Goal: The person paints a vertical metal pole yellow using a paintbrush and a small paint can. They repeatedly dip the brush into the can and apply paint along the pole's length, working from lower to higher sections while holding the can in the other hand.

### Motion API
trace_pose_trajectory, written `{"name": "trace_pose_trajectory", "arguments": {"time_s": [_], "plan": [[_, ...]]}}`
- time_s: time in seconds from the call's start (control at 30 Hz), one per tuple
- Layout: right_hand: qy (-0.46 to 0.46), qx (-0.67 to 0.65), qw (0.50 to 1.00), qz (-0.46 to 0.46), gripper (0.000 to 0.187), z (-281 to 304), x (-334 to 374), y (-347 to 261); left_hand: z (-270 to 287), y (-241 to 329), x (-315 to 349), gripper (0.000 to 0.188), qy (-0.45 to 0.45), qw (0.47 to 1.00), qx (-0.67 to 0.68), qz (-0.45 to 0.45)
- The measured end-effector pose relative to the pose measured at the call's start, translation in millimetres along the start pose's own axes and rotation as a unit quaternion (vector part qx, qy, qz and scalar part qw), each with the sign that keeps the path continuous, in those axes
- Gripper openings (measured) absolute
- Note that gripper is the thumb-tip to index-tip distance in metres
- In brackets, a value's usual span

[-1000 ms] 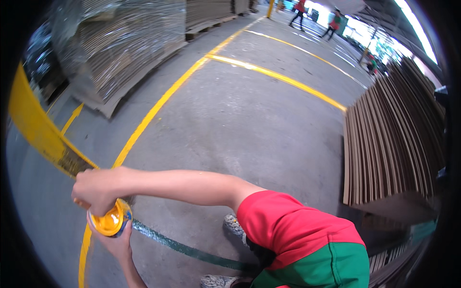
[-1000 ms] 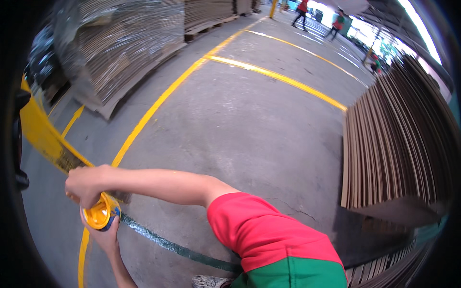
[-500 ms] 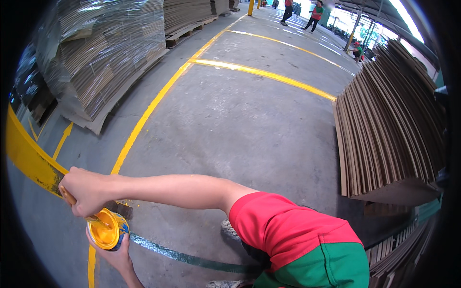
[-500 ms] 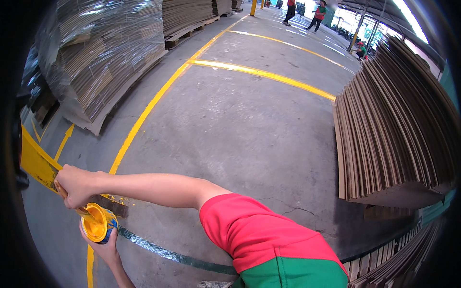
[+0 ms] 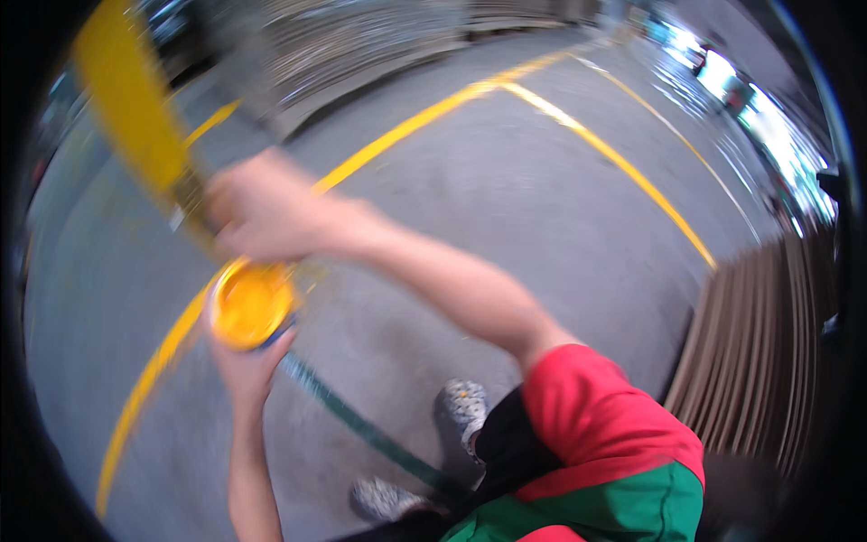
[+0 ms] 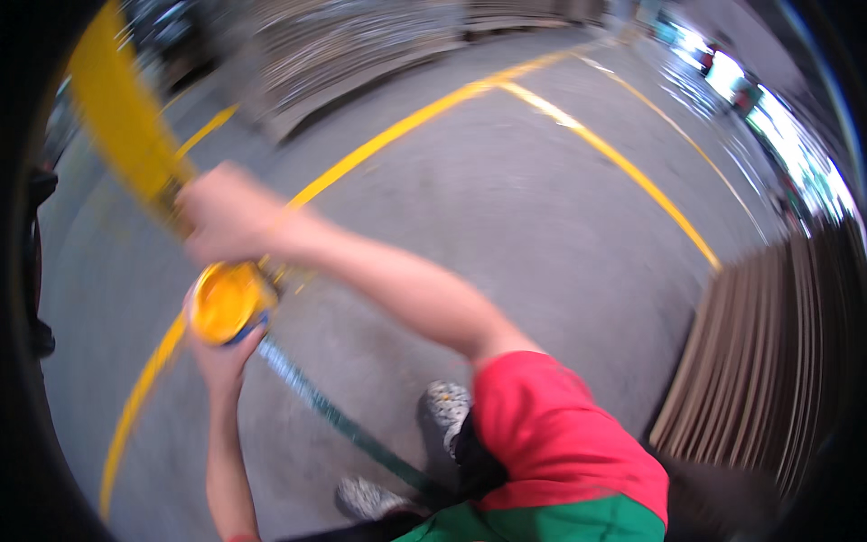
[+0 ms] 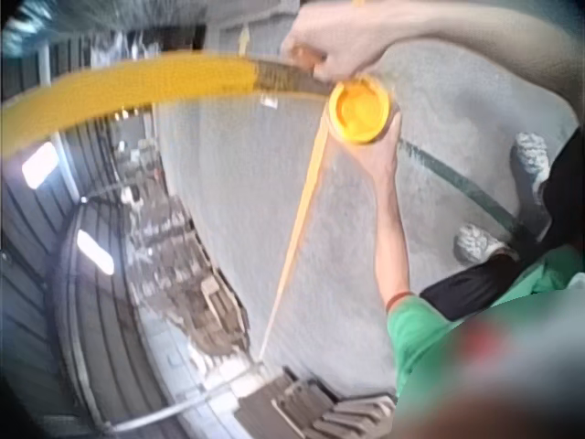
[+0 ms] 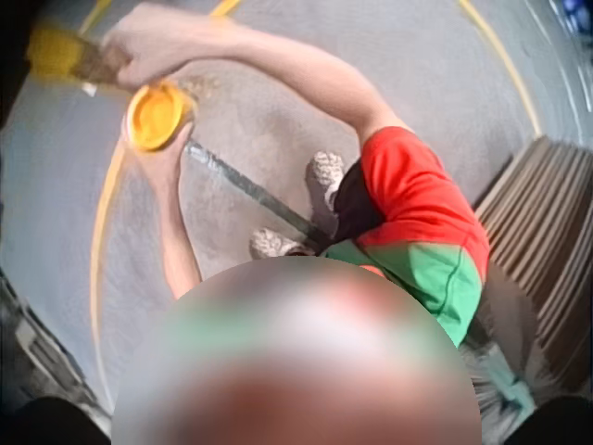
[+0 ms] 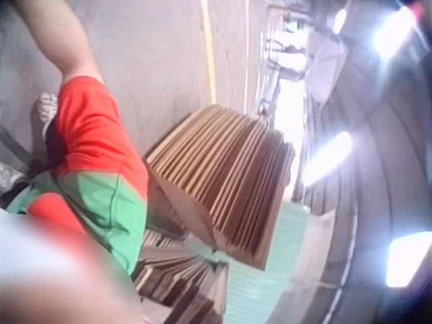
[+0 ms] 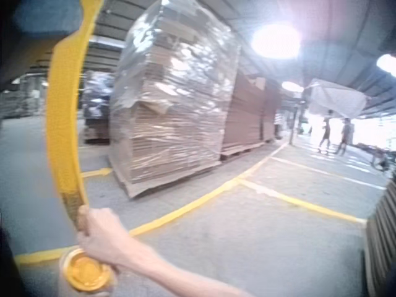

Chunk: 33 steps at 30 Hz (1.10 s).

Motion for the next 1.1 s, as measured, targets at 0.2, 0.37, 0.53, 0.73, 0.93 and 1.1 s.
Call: {"name": "trace_pose_trajectory", "arguments": {"time_s": [0.2,0.37,0.53,0.73,0.93,1.1], "plan": [[-0.008,-0.059,0.993,-0.103,0.016,13.9,8.0,4.9,6.6,-10.2,-0.7,0.109,0.020,1.000,-0.014,-0.003],[-0.070,-0.165,0.983,-0.047,0.014,13.1,6.2,-16.9,4.8,-12.2,-1.4,0.113,-0.005,1.000,0.024,0.010],[-0.206,-0.138,0.966,0.070,0.009,-2.9,13.4,-27.8,6.4,-11.8,-2.3,0.115,-0.002,0.999,-0.044,0.018],[-0.209,-0.190,0.959,-0.014,0.007,-2.7,22.3,-8.4,10.8,-10.7,-1.1,0.114,0.018,0.997,-0.057,0.057],[-0.177,-0.195,0.963,-0.049,0.009,7.0,22.3,7.3,8.5,-9.2,-2.0,0.114,0.020,0.997,-0.070,0.029],[-0.168,-0.187,0.965,-0.073,0.011,12.1,22.0,14.1,7.2,-14.3,-3.2,0.119,0.011,0.997,-0.068,0.023]]}}
Point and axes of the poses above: each hand's wrist, its own x-axis away from the middle knuckle, its own z-axis out of the back of the hand, y = z × x, the point moved 9 cm from there along -x, towards the middle knuckle, and after that the axes turned 12 degrees about z, right-handed, at the moved point
